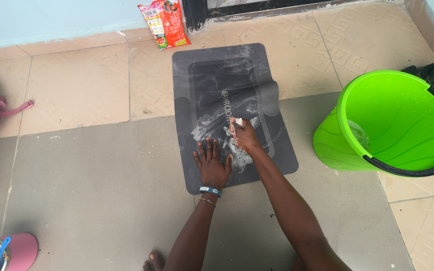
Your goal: The person cleans a gray mat on the floor by scrubbing it with a sponge and soapy water from a green bucket.
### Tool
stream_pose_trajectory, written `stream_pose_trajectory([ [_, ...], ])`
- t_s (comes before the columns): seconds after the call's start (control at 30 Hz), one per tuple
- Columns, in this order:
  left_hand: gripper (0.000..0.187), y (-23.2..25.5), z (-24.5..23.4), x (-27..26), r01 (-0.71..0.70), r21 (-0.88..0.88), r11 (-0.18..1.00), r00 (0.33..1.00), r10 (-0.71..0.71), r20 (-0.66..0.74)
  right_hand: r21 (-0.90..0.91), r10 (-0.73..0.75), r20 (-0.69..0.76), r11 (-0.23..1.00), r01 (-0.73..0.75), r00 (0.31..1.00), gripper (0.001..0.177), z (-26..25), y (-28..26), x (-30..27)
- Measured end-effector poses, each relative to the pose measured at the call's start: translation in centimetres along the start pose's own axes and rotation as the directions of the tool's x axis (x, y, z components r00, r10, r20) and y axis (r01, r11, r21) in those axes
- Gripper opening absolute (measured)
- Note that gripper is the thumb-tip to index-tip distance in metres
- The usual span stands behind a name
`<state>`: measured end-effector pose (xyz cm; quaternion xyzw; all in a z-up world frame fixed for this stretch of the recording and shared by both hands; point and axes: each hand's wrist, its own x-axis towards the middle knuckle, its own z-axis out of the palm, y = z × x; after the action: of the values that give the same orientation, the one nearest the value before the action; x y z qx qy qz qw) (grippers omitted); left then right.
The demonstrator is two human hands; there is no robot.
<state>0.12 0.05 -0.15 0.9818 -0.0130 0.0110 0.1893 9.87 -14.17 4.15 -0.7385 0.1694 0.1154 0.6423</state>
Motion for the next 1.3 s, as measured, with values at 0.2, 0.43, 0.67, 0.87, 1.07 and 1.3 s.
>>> stream_pose_trajectory([
  [0.2,0.081,0.1,-0.1,0.1,0.001,0.001,1.000,1.000,-0.001,-0.005,-0.070,-0.082,0.171,0.993,0.095,0.982,0.023,-1.3,1.4,2.7],
  [0.43,0.081,0.2,-0.4,-0.2,-0.005,-0.020,1.000,1.000,0.005,-0.009,-0.363,-0.278,0.445,0.813,0.456,0.851,0.067,-7.6,2.3,1.8],
  [0.67,0.080,0.0,0.1,-0.2,-0.006,-0.016,1.000,1.000,0.006,-0.022,-0.785,-0.549,-0.005,0.520,0.336,0.836,0.026,-7.3,8.2,1.5],
  [0.87,0.075,-0.2,0.0,-0.4,-0.051,0.025,0.998,0.996,0.052,-0.068,-0.744,-0.749,0.491,-0.094,0.662,0.445,0.043,-3.6,12.7,-0.3],
  [1.07,0.066,0.1,0.0,-0.5,-0.029,0.000,1.000,0.996,0.029,-0.087,-0.900,-0.555,0.027,0.349,0.262,0.831,0.036,-4.6,8.2,6.7],
  [1.3,0.061,-0.2,0.9,-0.8,-0.044,-0.012,0.999,0.993,0.042,-0.112,-0.860,-0.774,0.261,0.085,0.503,0.577,0.052,-4.3,12.1,3.0],
])
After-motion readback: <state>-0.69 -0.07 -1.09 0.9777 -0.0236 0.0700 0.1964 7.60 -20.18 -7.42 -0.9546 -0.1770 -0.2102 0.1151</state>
